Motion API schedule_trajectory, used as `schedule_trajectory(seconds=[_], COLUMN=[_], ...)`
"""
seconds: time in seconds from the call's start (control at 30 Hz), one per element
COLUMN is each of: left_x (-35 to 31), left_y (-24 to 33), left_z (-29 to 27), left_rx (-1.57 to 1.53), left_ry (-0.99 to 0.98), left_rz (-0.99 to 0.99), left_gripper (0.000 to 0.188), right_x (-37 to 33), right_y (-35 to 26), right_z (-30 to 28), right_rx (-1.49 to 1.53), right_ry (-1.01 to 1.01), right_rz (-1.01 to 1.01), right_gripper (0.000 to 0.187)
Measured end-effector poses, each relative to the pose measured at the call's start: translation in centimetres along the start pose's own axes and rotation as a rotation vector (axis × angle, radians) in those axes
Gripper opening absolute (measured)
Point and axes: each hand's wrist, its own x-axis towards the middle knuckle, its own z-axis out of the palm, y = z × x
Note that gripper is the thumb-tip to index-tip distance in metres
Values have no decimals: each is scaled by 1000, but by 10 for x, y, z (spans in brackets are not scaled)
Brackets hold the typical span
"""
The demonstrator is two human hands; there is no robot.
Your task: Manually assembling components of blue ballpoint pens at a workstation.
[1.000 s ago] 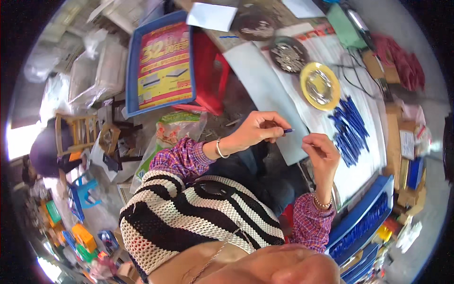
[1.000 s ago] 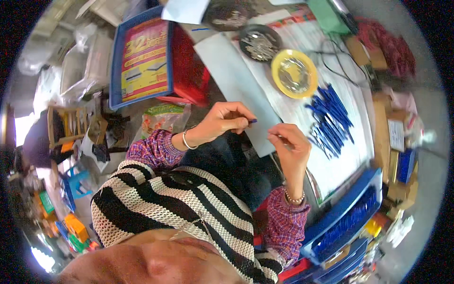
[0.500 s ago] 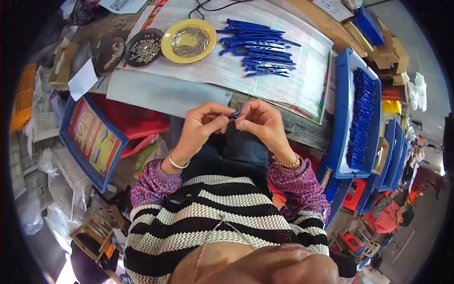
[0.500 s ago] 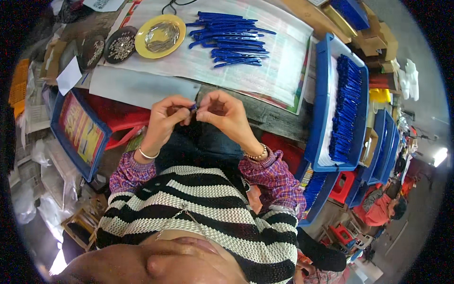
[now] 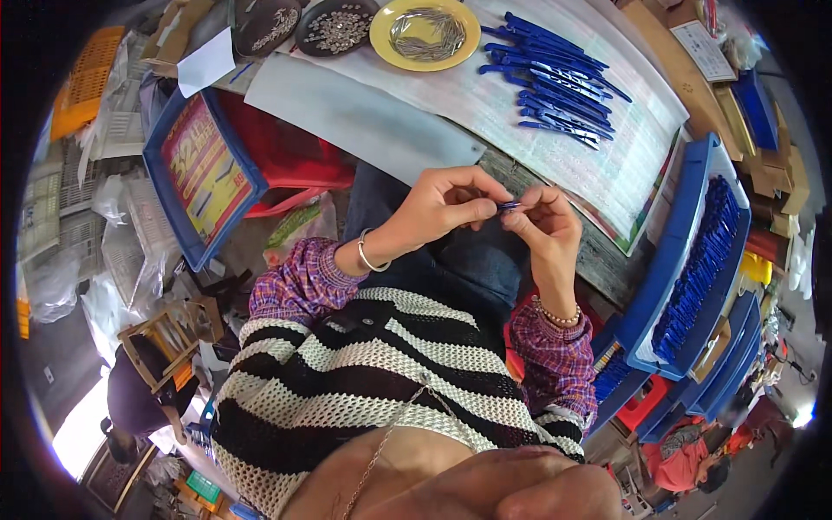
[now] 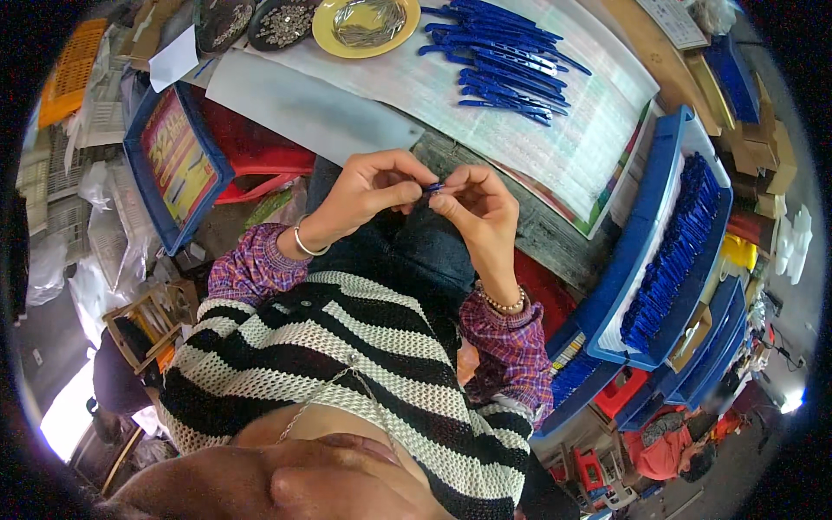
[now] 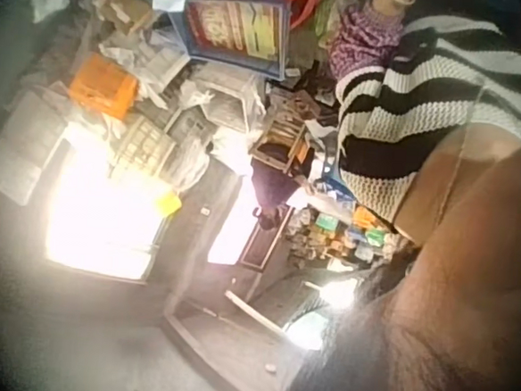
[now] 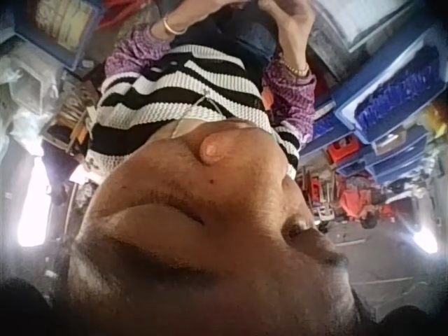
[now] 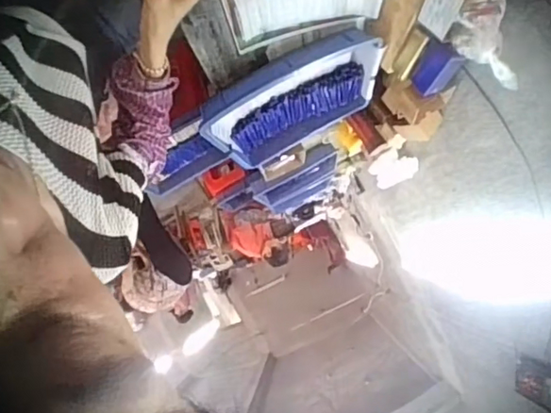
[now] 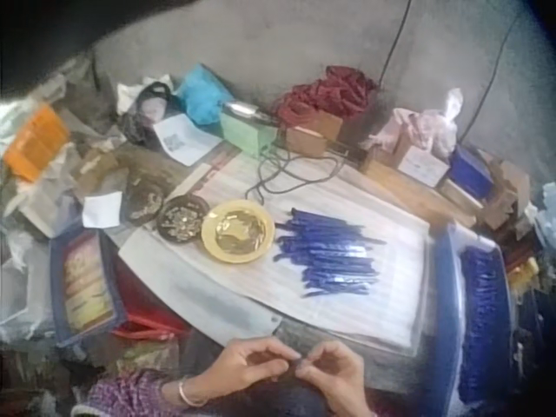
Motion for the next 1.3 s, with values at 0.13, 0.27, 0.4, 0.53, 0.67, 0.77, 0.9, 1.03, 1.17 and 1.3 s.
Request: schedule_trajectory(seconds=[0.13,0.27,0.4,0.53,0.67,0.77,0.9,1.03,1.17,1.3], left_x=[0,1,1,1,0,-1,-2,-1,-5,-3], left_y=[-3,-5,-4,-8,-9,-9,-19,-20,-20,-27], left_z=[0,-1,-3,-5,-5,-5,-8,-9,-1,5], left_rx=[8,2,-29,-44,-16,-6,-194,-567,-321,37], left_ry=[0,6,3,17,24,24,-27,-123,-26,97], left_rz=[4,4,-33,-22,13,1,-76,-264,-112,92], left_gripper=[12,13,13,13,12,12,12,13,13,14], right_x=[-2,-3,-3,-3,-3,-4,-5,-4,-4,-4], right_y=[-1,0,2,1,4,7,8,3,9,10], right_z=[1,2,4,7,8,8,10,12,10,10], right_rx=[51,37,18,6,4,7,18,26,-65,-58], right_ry=[7,14,24,45,64,75,80,43,81,130], right_rz=[3,-8,-28,-26,-41,-62,-61,-37,-42,-48], right_gripper=[21,21,20,18,18,18,19,24,25,22])
